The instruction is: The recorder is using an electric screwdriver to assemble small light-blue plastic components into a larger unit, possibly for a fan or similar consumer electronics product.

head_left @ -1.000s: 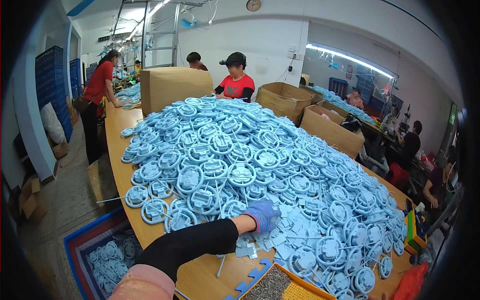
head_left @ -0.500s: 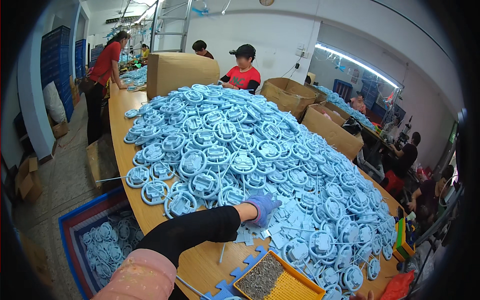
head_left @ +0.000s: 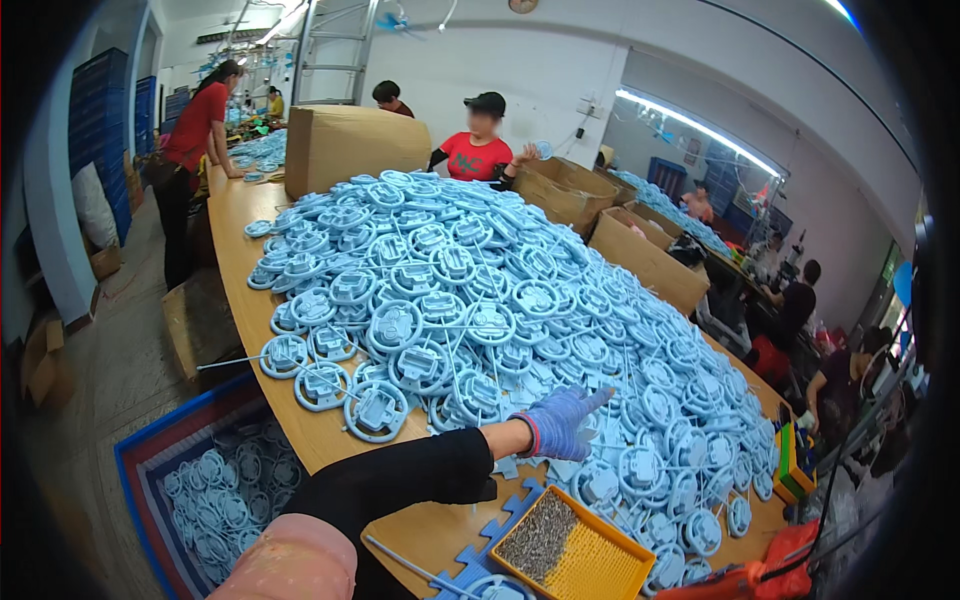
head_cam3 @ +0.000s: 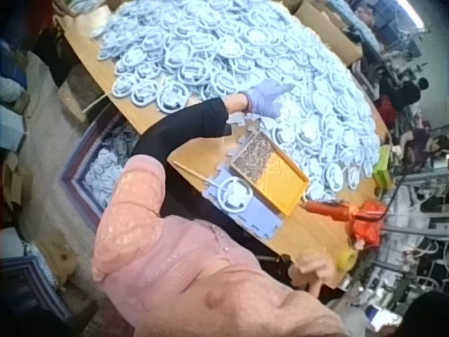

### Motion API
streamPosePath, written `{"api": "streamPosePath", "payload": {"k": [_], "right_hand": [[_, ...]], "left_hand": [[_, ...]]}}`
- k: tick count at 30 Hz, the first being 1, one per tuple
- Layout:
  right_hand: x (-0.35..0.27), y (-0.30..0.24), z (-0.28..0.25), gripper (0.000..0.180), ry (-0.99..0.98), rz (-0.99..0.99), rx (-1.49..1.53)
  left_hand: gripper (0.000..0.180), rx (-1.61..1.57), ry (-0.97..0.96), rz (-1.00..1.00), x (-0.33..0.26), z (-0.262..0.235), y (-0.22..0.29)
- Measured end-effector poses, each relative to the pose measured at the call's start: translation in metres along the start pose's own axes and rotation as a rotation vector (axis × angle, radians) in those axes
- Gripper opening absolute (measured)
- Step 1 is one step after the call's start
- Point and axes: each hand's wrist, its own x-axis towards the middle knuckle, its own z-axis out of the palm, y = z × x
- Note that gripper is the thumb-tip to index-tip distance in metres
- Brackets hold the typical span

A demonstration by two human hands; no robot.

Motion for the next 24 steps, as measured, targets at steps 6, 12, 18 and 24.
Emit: {"api": "streamPosePath", "payload": {"k": [6,12,18,24], "right_hand": [[0.045,0.127,-0.016,0.068,0.368,0.615,-0.453],[0.153,0.217,-0.001,0.072,0.602,0.745,-0.070],[0.181,0.265,0.037,0.057,0.692,0.587,0.183],[0.207,0.313,0.048,0.027,0.917,0.627,0.354]], "left_hand": [[0.104,-0.041,0.280,0.302,-0.023,-0.017,0.044],[0.098,0.066,0.388,0.409,-0.088,-0.049,0.045],[0.097,0.235,0.400,0.364,-0.121,-0.075,0.024],[0.105,-0.030,0.572,0.598,-0.117,-0.128,-0.024]]}}
